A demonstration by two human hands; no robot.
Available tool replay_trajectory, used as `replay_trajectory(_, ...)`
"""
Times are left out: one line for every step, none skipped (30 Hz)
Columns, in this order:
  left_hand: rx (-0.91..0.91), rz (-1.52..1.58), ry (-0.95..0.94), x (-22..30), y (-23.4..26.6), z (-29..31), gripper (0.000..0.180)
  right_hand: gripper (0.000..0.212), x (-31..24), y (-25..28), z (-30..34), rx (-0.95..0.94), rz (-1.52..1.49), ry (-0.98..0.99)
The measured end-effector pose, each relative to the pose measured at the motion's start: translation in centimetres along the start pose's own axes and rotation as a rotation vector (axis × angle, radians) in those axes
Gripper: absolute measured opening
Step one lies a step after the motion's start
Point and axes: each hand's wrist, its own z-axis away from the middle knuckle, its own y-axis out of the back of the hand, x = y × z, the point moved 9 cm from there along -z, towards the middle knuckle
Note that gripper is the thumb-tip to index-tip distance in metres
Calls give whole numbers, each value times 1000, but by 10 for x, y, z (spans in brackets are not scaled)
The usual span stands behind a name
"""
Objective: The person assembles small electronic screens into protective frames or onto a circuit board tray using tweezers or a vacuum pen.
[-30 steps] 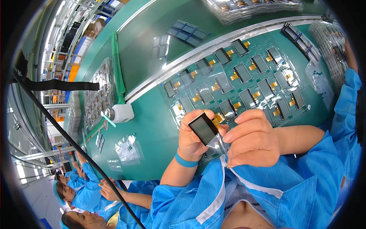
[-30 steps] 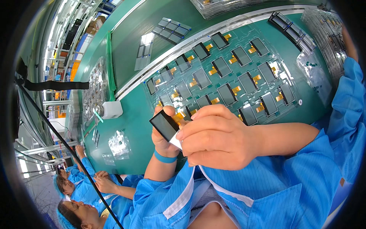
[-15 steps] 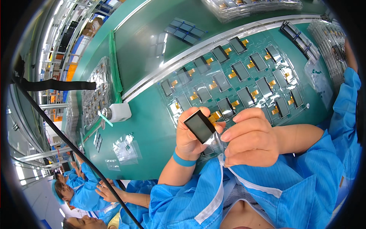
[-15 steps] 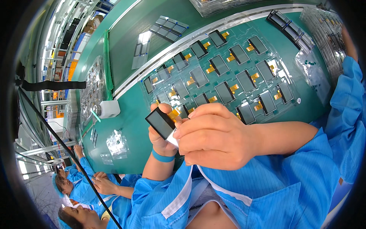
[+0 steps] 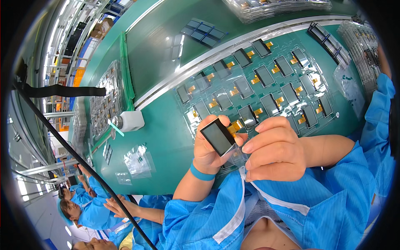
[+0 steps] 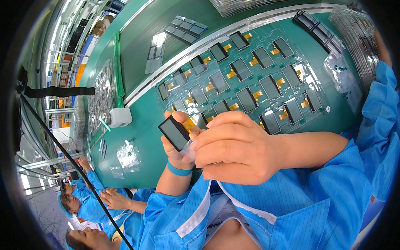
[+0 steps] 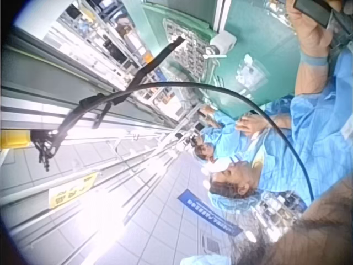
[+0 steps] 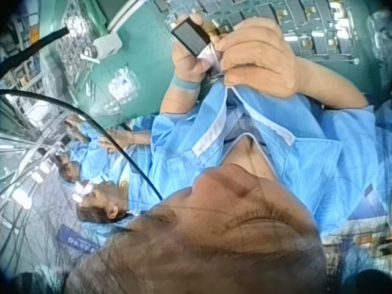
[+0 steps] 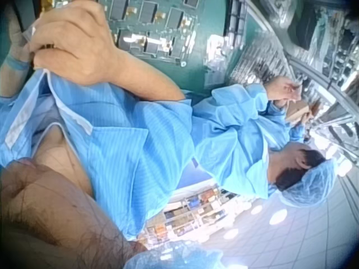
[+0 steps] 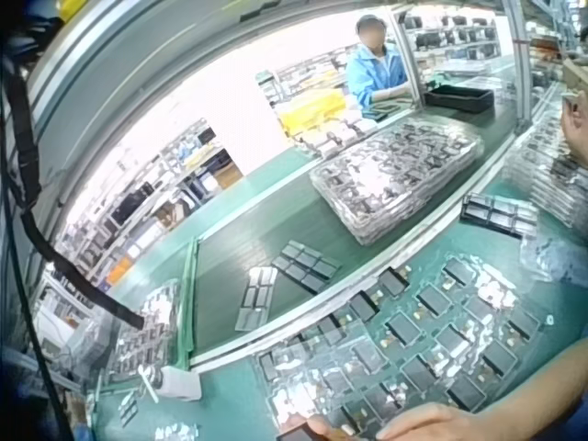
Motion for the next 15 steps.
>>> replay_trajectory(7,15,-1,0,1,0,51,10,0,0,0,-1,0,0)
replay_trajectory(14,29,-2,0,1,1,51,10,1,0,0,0,-3,0)
replay_trajectory(14,29,-4,0,1,1,51,10,1,-1,0,0,-5,-1)
replay_trajectory(16,28,-2,0,2,0,51,10,2,-1,0,-1,-6,-1)
replay_trajectory(16,27,1,0,1,0,51,11,1,-1,0,-6,-7,0)
replay_trajectory(14,27,1,1,0,0,51,11,1,-1,-1,-11,-7,0)
replay_trajectory(15,27,3,0,-1,0,51,11,1,-1,-1,-12,-6,2)
replay_trajectory(18,26,4,0,0,0,51,11,1,-1,-1,-13,-6,4)
replay_trajectory(18,26,2,1,0,0,51,11,1,-2,-1,-14,-6,7)
replay_trajectory(4,17,6,1,0,0,50,11,2,-1,-1,-15,-7,7)
replay_trajectory(-9,9,12,0,0,-1,50,11,2,-1,-1,-22,-7,11)
replay_trajectory(-9,9,11,1,0,0,50,12,1,-2,-1,-29,-7,15)
replay_trajectory(-5,-12,28,0,2,0,49,12,2,-2,-1,-30,-7,16)
replay_trajectory(-2,-34,46,-1,2,0,49,12,1,-1,-1,-23,0,23)
replay_trajectory(-2,-34,46,-1,2,0,49,12,1,0,-1,-17,7,29)
